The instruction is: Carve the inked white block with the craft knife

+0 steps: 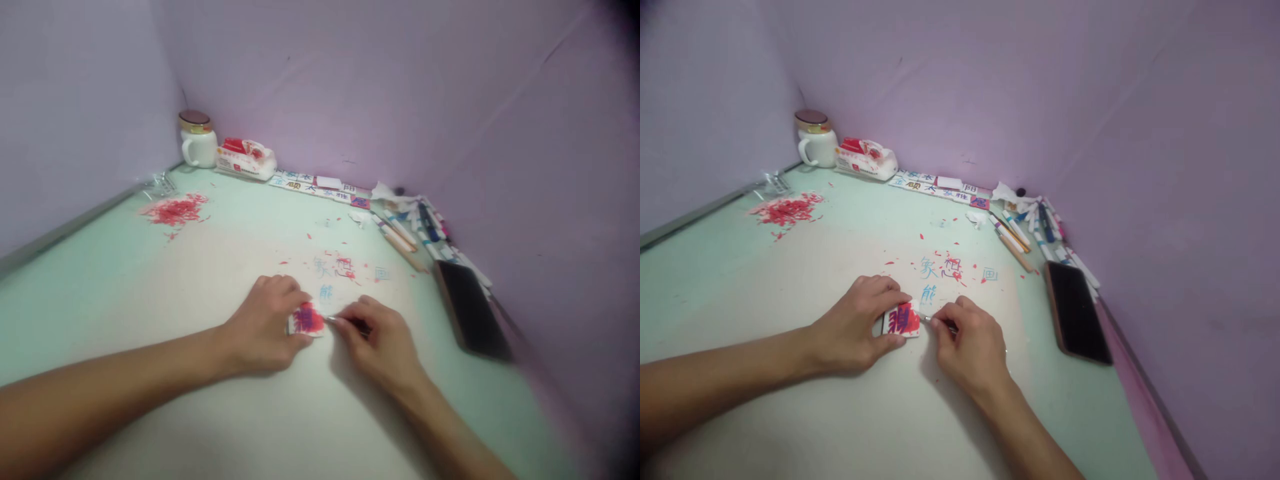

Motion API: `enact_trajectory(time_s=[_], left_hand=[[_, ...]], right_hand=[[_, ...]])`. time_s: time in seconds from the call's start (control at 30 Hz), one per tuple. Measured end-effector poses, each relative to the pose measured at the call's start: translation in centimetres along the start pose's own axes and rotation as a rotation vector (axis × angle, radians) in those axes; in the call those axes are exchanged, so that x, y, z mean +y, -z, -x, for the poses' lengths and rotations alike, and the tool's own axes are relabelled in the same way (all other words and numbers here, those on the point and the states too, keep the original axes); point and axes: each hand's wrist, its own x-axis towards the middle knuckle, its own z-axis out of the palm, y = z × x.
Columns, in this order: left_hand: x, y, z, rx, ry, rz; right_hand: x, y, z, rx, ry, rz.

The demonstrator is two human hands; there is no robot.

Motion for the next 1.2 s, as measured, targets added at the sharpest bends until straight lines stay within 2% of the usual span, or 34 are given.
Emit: enact_trajectory(time_s=[0.17, 0.3, 0.57, 1.2], left_hand=[[-0.01, -0.05, 0.04, 0.012, -0.005, -0.003], [0.2, 0.1, 0.03, -0.011, -0.002, -0.01], [0.37, 0.15, -0.18, -0.039, 0.016, -0.012], [0.33, -0.07, 0.1, -0.003, 0.019, -0.006]], right_hand=[[0.15, -0.23, 0.46, 0.029, -0.005, -0.029], [0.07, -0.52, 0.68, 0.072, 0.01, 0.04], [-0.27, -0.52, 0.66, 0.063, 0.023, 0.1], [-0.45, -0.51, 0.47, 0.033, 0.0, 0.14]])
